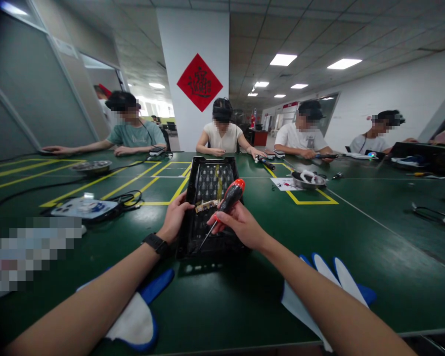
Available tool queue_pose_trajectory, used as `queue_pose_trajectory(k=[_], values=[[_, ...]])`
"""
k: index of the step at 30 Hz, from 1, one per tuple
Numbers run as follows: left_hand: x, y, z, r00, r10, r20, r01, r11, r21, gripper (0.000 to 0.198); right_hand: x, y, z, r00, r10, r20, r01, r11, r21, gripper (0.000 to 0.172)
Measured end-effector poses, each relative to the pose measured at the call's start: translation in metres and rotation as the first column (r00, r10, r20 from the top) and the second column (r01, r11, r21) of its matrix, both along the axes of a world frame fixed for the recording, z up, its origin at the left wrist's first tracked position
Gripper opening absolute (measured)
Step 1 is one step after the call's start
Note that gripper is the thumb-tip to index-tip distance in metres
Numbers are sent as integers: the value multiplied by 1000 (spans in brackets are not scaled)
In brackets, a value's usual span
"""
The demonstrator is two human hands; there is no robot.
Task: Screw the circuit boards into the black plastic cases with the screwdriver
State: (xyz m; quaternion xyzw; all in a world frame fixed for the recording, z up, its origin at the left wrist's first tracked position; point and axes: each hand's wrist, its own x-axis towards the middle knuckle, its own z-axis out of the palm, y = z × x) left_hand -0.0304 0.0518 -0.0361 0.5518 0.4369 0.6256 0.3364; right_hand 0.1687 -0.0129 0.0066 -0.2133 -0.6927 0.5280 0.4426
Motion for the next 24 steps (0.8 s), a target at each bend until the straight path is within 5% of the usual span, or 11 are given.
queue_pose_trajectory(k=[4, 12, 24], values=[[1, -2, 1, 997, -16, 82, 19, 999, -40, 51, 2, 3, -1, 999, -30, -36, 28, 999, -30, 20], [3, -5, 4, 987, -9, 163, 14, 1000, -28, 48, 9, 12, -4, 918, -331, -217, 333, 943, -31, 19], [3, -4, 6, 983, 6, 186, -2, 1000, -19, 47, 8, 1, -1, 944, -302, -130, 314, 946, 85, 21]])
